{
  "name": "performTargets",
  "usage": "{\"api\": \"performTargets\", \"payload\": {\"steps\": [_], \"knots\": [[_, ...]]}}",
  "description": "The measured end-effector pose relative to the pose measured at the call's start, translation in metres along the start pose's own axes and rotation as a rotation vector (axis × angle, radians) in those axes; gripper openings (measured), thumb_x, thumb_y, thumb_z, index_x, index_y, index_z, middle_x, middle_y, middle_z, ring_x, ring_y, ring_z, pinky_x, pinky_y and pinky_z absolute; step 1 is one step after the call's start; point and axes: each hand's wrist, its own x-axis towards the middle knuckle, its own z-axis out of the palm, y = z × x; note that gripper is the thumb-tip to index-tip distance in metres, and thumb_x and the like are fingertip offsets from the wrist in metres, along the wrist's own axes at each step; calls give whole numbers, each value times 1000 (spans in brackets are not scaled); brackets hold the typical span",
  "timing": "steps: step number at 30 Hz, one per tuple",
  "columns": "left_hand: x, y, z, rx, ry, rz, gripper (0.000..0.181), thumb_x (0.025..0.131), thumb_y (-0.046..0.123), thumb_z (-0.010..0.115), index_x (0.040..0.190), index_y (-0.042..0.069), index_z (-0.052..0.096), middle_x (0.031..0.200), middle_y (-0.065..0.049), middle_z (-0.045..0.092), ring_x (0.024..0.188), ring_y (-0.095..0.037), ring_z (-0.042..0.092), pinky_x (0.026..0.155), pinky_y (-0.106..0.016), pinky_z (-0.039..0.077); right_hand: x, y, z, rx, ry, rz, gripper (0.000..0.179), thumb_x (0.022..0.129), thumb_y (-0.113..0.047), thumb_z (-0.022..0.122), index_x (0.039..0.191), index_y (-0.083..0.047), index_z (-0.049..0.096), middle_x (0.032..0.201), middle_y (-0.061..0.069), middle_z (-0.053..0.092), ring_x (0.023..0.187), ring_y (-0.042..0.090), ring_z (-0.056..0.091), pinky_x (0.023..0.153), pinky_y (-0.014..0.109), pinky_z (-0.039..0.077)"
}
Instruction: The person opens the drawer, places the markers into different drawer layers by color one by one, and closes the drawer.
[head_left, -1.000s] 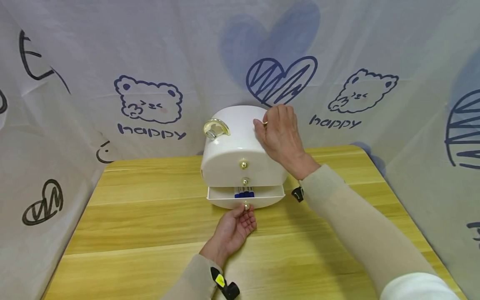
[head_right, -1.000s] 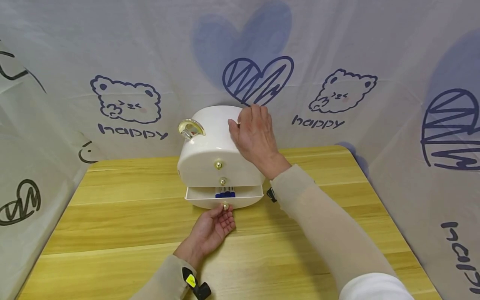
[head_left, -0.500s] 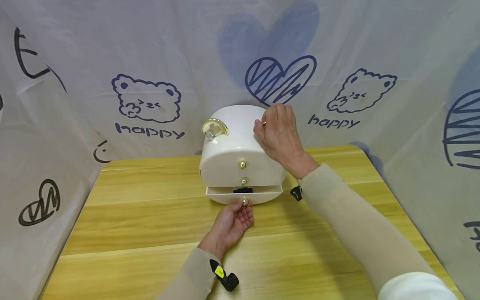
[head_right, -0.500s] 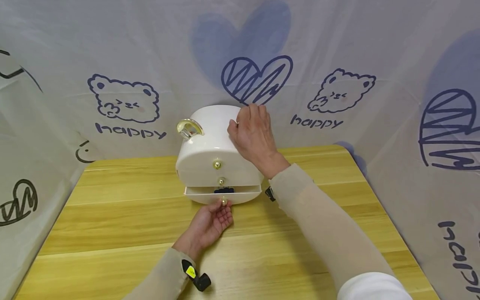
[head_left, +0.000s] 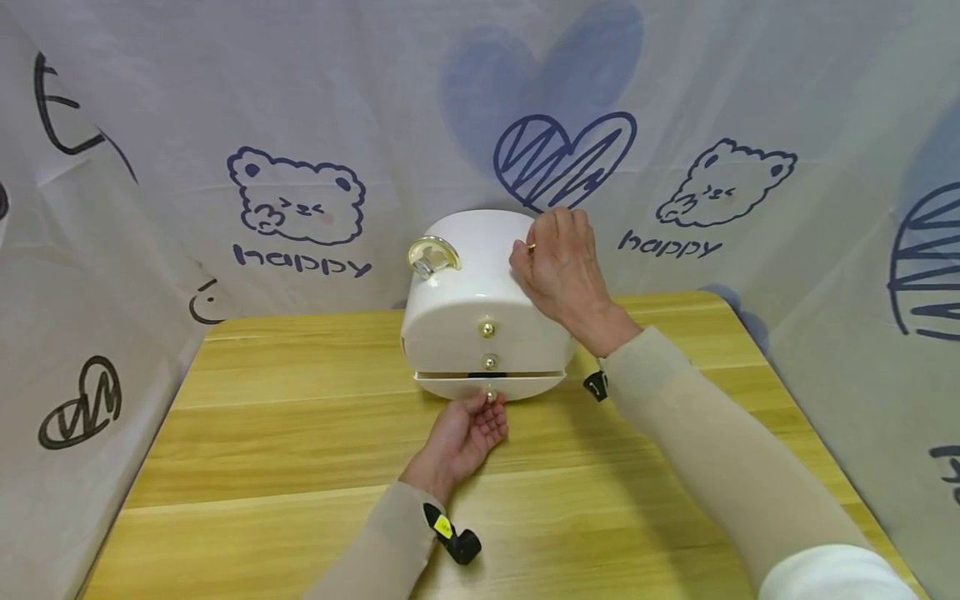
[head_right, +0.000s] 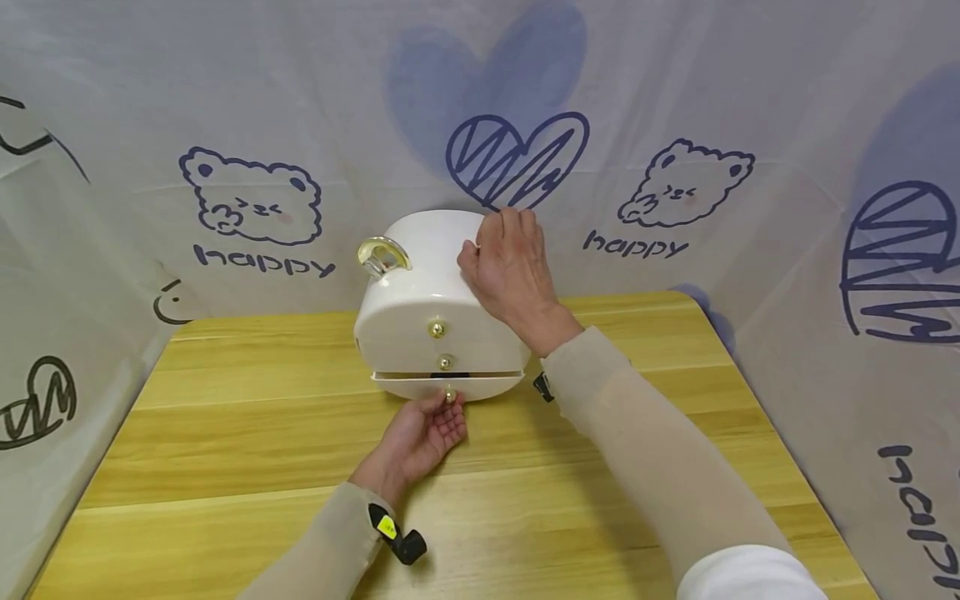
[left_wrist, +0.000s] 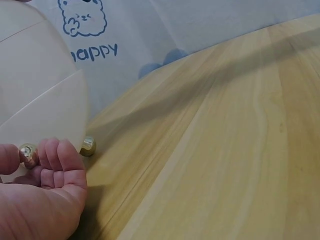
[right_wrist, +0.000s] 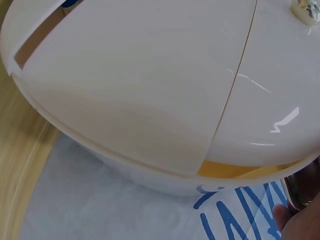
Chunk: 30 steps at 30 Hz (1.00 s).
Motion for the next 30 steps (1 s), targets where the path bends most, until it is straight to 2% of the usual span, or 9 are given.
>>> {"api": "performTargets", "payload": {"steps": [12, 30], "knots": [[3, 10, 0, 36, 19, -30, 21, 112, 16, 45, 113, 1, 59, 99, -5, 65, 89, -15, 62, 86, -31, 54, 1, 0, 0, 3, 0, -3, 18, 94, -14, 54, 87, 2, 51, 82, 18, 46, 81, 40, 42, 76, 49, 35], [8, 12, 1, 31, 24, -20, 17, 112, 17, 44, 111, 5, 56, 103, -6, 66, 93, -16, 62, 88, -33, 54, 1, 2, 0, -3, 9, -19, 18, 93, -14, 53, 87, 2, 49, 82, 18, 45, 80, 39, 41, 75, 49, 34]]}}
